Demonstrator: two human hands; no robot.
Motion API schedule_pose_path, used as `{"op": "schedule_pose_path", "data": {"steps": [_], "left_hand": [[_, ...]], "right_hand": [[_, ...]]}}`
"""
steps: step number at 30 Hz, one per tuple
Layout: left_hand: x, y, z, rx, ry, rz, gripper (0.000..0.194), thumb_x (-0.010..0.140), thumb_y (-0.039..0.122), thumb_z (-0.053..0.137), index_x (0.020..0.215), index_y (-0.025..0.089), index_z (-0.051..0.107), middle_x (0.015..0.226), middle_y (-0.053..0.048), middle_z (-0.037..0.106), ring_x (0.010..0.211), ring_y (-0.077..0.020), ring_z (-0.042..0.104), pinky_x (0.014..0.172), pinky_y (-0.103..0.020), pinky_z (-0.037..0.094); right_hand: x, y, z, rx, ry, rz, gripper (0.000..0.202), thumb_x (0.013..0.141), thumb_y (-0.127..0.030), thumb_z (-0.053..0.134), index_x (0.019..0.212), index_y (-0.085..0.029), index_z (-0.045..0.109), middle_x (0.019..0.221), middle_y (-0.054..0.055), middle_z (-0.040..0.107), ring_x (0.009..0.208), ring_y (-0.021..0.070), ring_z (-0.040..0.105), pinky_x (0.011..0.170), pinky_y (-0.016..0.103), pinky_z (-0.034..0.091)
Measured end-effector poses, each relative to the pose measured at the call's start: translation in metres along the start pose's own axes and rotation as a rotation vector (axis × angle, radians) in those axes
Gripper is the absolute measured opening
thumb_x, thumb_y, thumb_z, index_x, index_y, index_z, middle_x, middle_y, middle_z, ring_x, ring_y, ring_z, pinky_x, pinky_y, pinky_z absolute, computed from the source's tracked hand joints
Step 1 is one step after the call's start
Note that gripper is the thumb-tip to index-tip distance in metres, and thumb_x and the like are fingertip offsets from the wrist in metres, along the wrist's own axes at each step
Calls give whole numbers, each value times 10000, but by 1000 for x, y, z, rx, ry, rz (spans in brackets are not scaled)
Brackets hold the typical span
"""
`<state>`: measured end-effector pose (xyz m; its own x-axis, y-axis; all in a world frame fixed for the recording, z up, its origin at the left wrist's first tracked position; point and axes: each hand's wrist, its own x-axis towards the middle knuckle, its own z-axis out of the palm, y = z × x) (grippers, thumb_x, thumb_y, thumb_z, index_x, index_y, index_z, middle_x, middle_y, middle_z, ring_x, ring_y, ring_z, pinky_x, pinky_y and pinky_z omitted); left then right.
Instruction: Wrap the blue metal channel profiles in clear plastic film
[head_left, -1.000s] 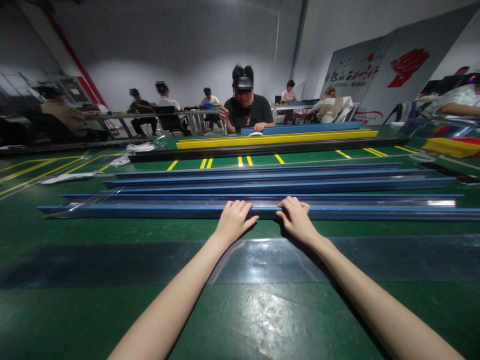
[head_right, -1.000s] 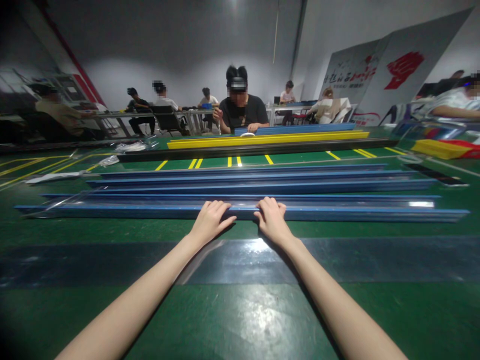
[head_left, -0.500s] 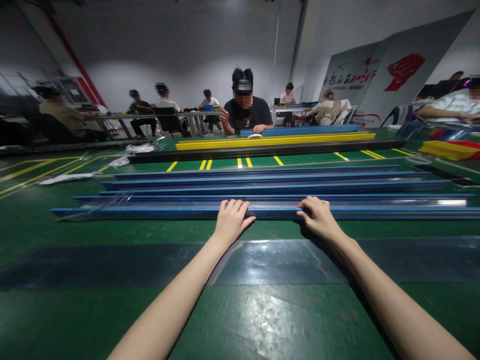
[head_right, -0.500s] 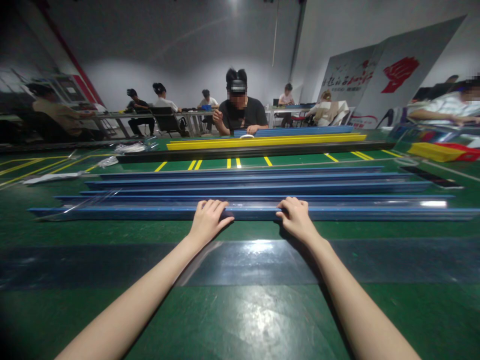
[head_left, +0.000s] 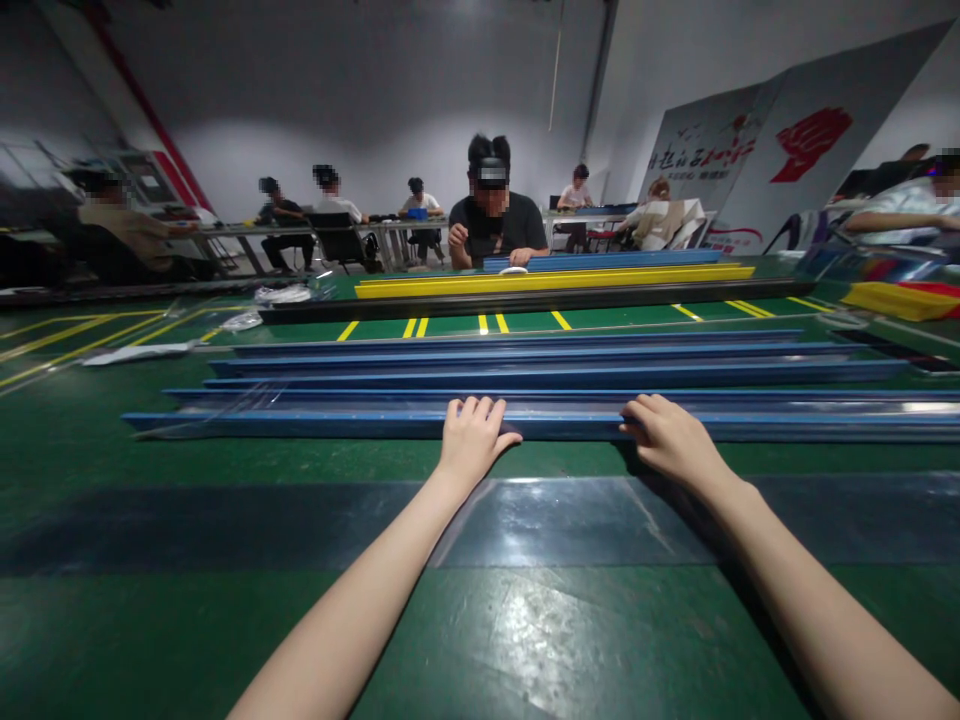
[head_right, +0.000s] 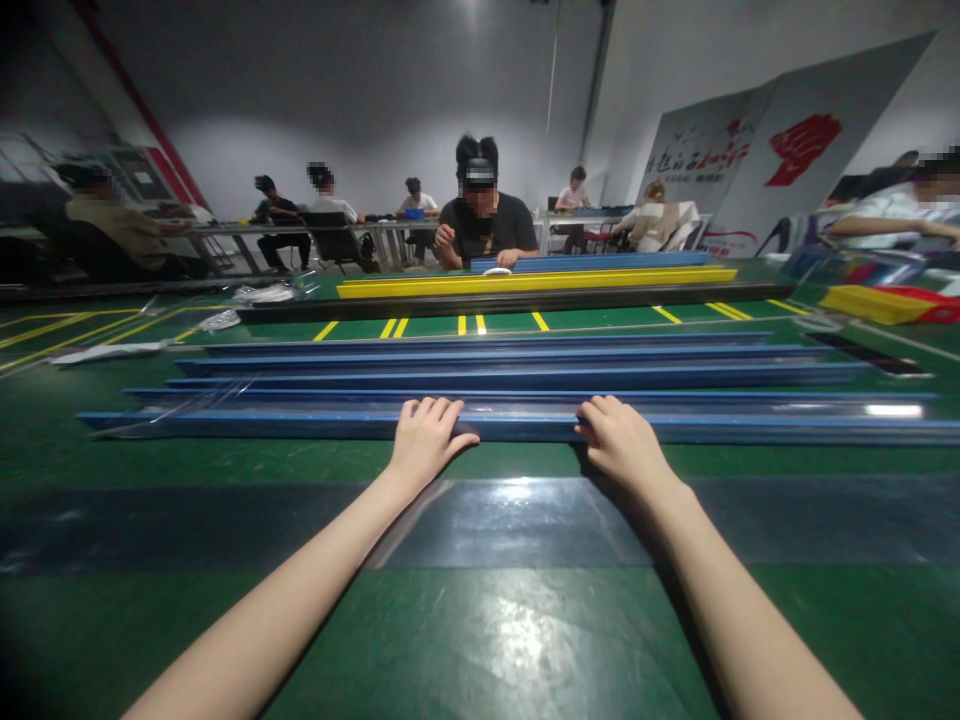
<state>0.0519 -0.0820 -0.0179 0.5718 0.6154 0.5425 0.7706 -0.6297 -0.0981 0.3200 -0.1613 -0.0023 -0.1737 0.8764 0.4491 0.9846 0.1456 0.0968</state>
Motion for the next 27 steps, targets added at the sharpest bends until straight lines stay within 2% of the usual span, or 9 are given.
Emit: {"op": "schedule_pose_path", "data": {"steps": [5,11,15,21,27], "left_hand": [[1,2,0,5,-1,-11,457,747,534,543,1034,177,556,947,-83,615,890,-245,511,776,-379,319],[1,2,0,12,-5,-6,452,752,529,538,1034,177,554,946,-74,613,882,-238,508,767,-373,320],[2,2,0,21,-7,-5,464,743,529,550,1045,176,549,946,-75,614,886,-236,511,768,-370,321],[2,1,1,35,5,12,475,735,536,554,1040,172,546,945,-63,614,885,-223,515,772,-356,331],[3,-1,2,-17,25,140,440,749,464,581,1058,154,529,956,-56,615,896,-190,525,802,-313,336]], "right_hand": [[1,-13,-1,-104,6,11,110,782,-241,441,779,-194,541,777,71,580,763,217,487,650,315,315],[17,-45,8,61,68,19,257,845,-419,425,826,-190,539,803,61,587,785,198,507,691,292,339],[25,-62,13,43,81,-4,272,864,-408,402,800,-186,546,789,67,585,775,195,492,666,282,320],[28,-62,10,-85,67,-28,260,852,-378,437,733,-180,556,736,49,590,721,174,488,619,280,272],[22,-48,7,-133,83,1,254,838,-368,447,699,-181,547,702,38,584,695,162,499,599,271,272]]}}
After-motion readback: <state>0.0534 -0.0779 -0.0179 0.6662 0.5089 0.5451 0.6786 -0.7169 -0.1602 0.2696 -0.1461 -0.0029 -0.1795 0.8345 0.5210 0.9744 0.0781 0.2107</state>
